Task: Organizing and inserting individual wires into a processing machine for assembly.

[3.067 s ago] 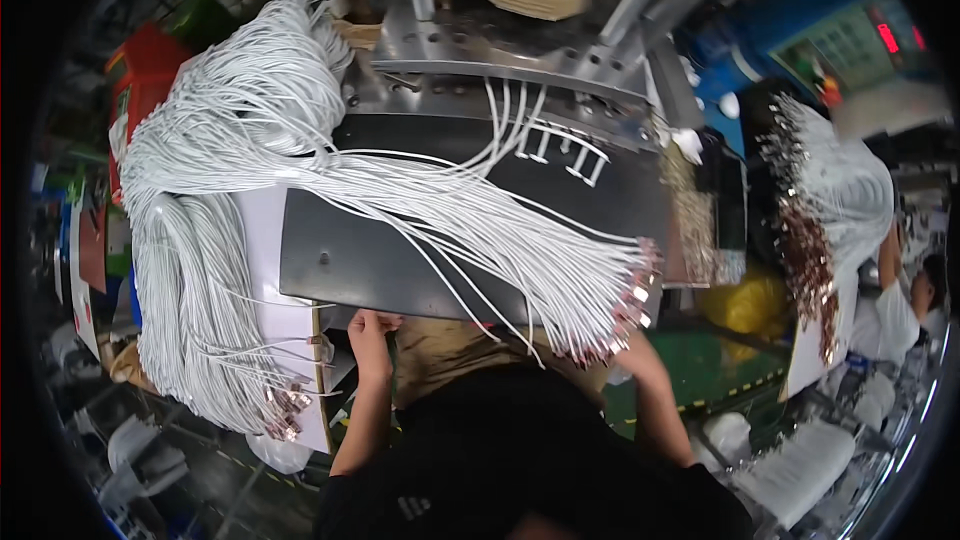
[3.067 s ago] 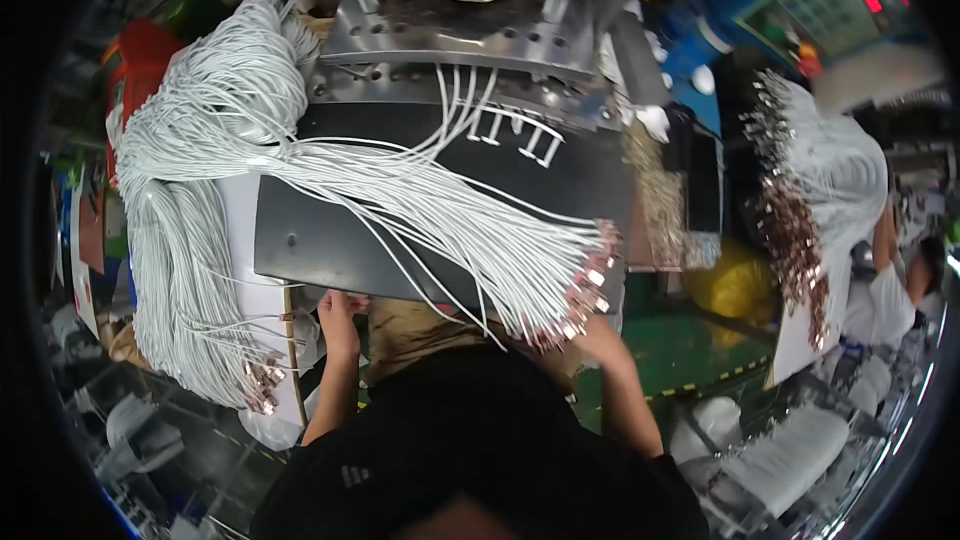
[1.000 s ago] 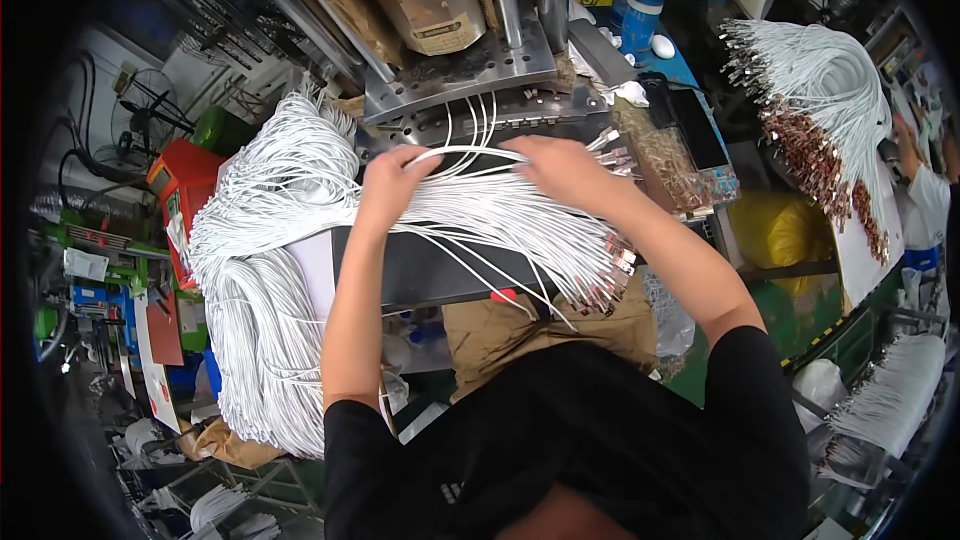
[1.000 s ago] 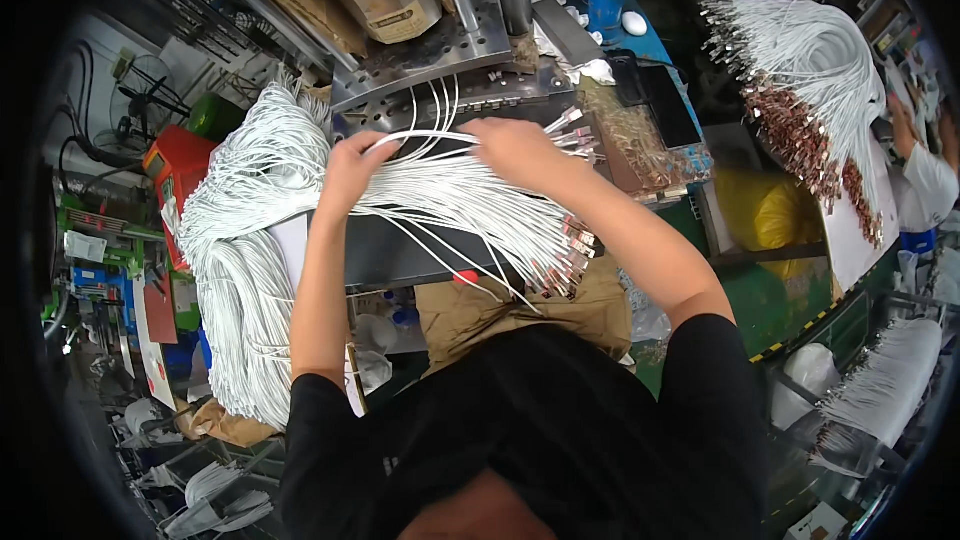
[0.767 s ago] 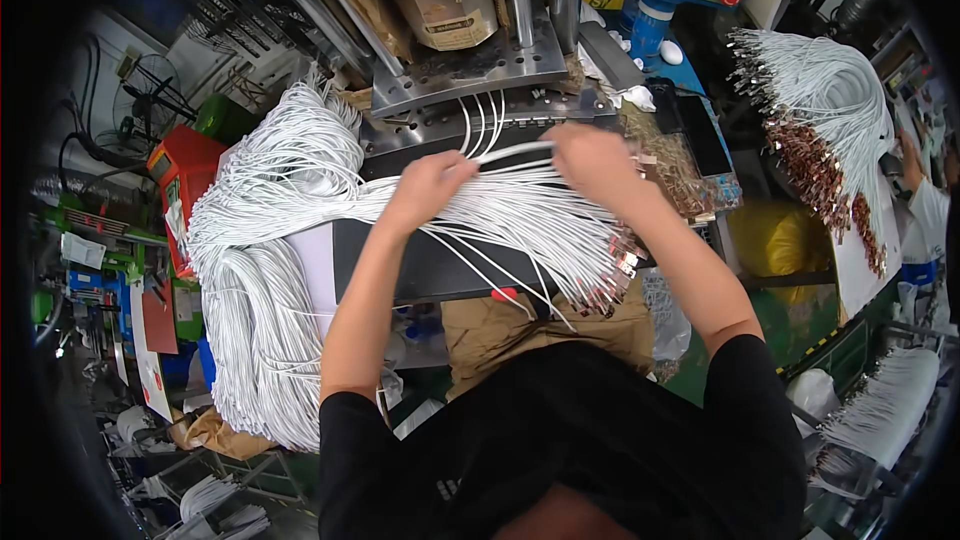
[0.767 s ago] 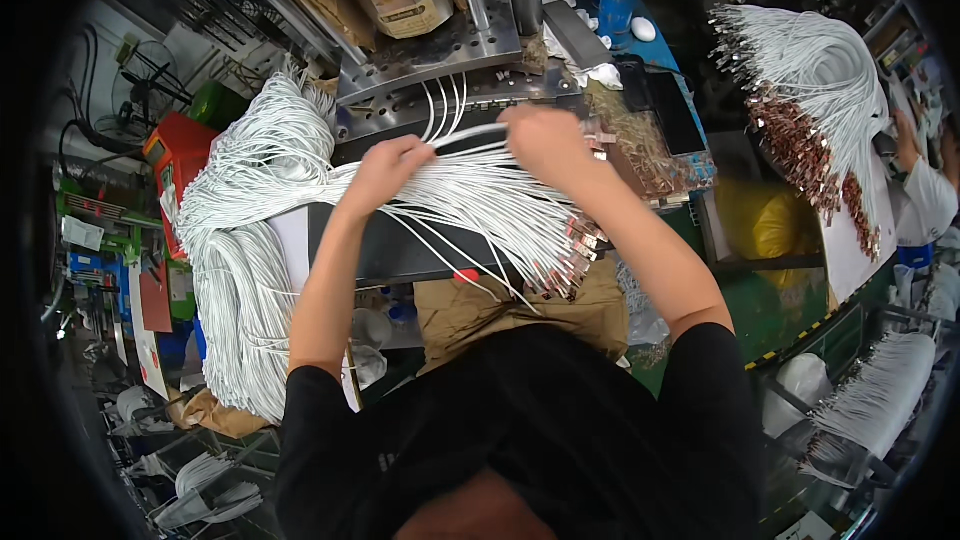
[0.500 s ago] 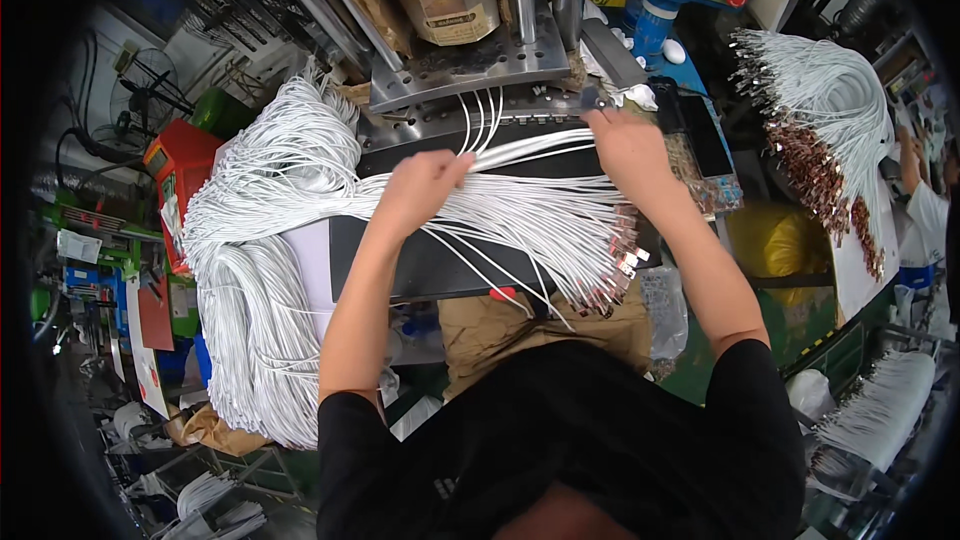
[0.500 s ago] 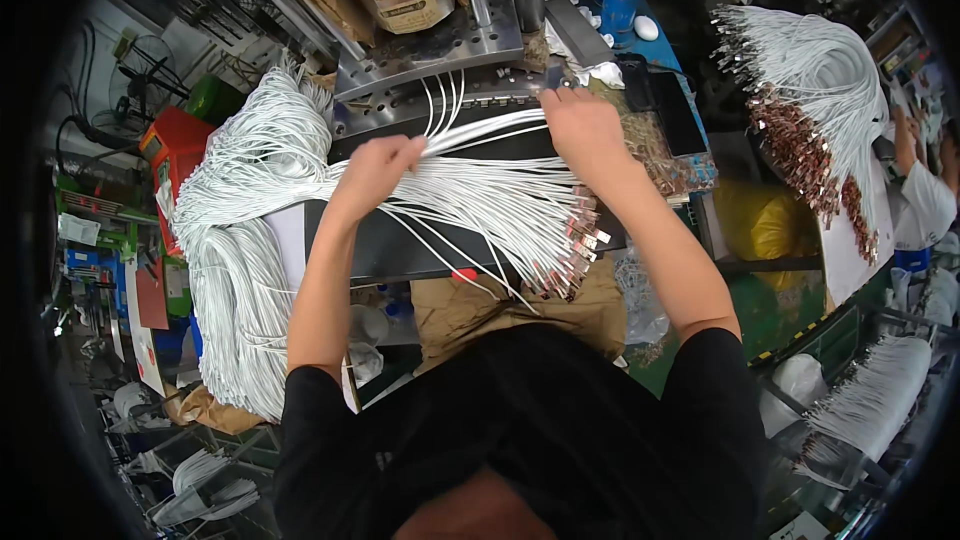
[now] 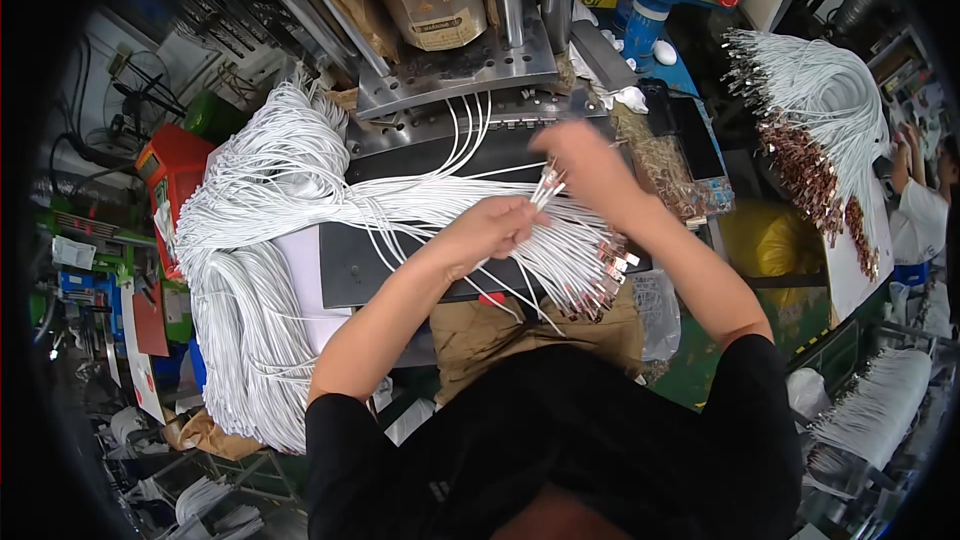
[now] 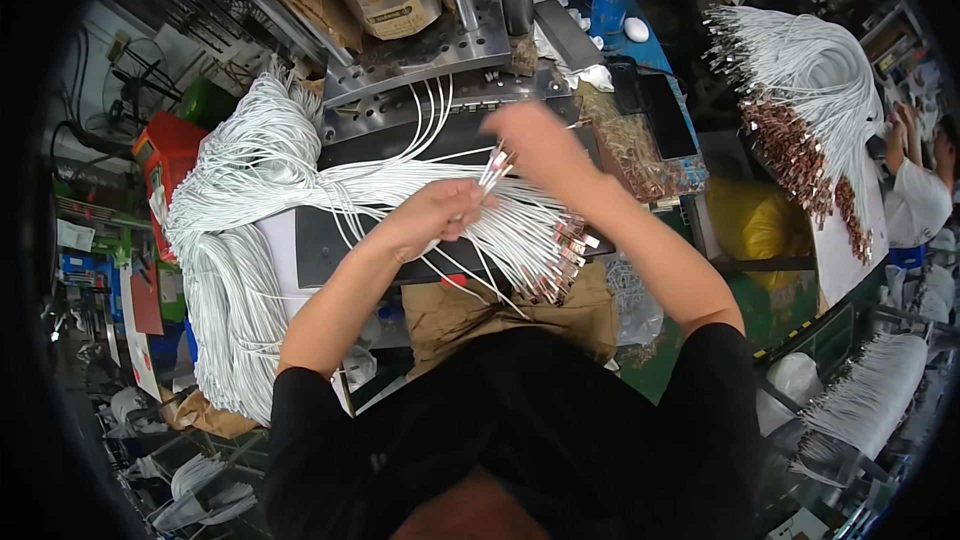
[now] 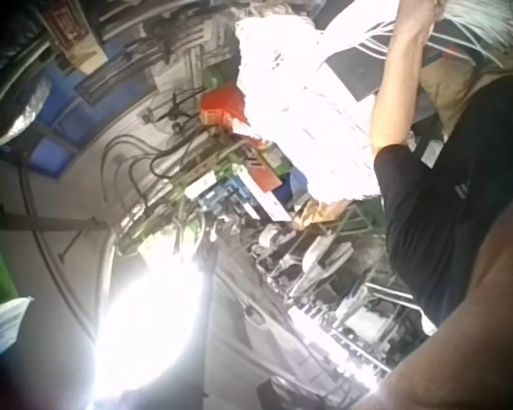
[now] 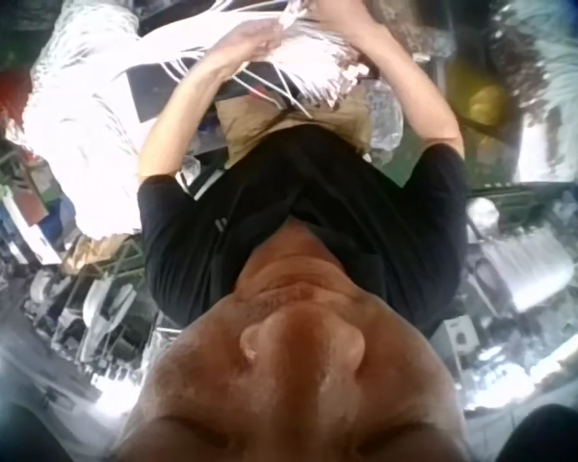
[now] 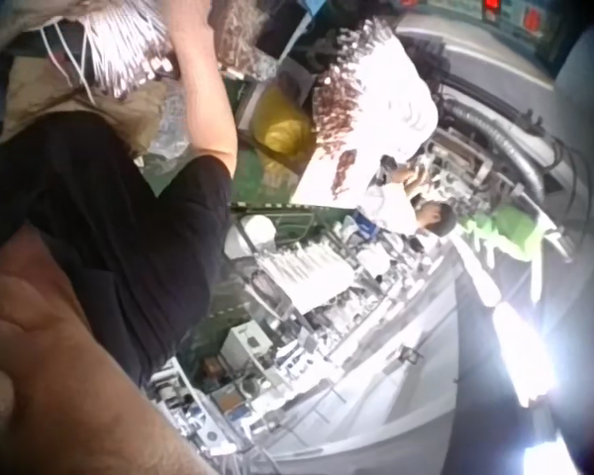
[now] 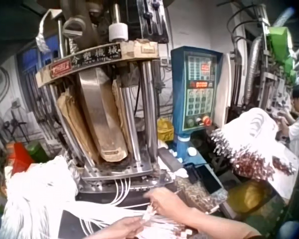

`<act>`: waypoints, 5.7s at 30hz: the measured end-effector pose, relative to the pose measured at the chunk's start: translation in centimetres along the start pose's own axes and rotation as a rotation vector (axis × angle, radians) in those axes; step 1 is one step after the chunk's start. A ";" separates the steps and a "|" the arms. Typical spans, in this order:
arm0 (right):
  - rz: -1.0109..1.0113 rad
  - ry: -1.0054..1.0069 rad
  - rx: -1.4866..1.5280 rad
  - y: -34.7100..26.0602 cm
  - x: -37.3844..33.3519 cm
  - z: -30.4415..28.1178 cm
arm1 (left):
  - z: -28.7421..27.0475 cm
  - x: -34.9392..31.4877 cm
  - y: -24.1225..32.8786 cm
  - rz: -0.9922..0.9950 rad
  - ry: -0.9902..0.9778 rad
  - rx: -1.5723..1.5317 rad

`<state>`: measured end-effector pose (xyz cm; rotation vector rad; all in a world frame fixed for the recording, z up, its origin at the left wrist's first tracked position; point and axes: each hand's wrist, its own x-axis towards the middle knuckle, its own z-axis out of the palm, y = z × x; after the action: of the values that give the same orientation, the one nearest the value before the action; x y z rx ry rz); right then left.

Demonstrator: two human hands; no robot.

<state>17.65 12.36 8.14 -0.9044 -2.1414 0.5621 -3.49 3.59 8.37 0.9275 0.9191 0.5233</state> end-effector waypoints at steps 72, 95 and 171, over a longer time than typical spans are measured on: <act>0.452 -0.174 0.350 9.5 1.4 1.9 | -3.3 9.9 1.9 0.113 0.400 0.371; 0.460 -0.263 0.484 8.1 0.7 -0.3 | -3.7 9.6 2.2 0.107 0.385 0.158; -0.037 0.102 -0.136 13.1 10.8 10.2 | -5.4 4.5 -3.9 0.668 0.796 1.514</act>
<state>10.18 27.97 -1.61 -0.9439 -2.1189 0.3479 -5.71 7.26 1.59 2.5577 1.7747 0.7587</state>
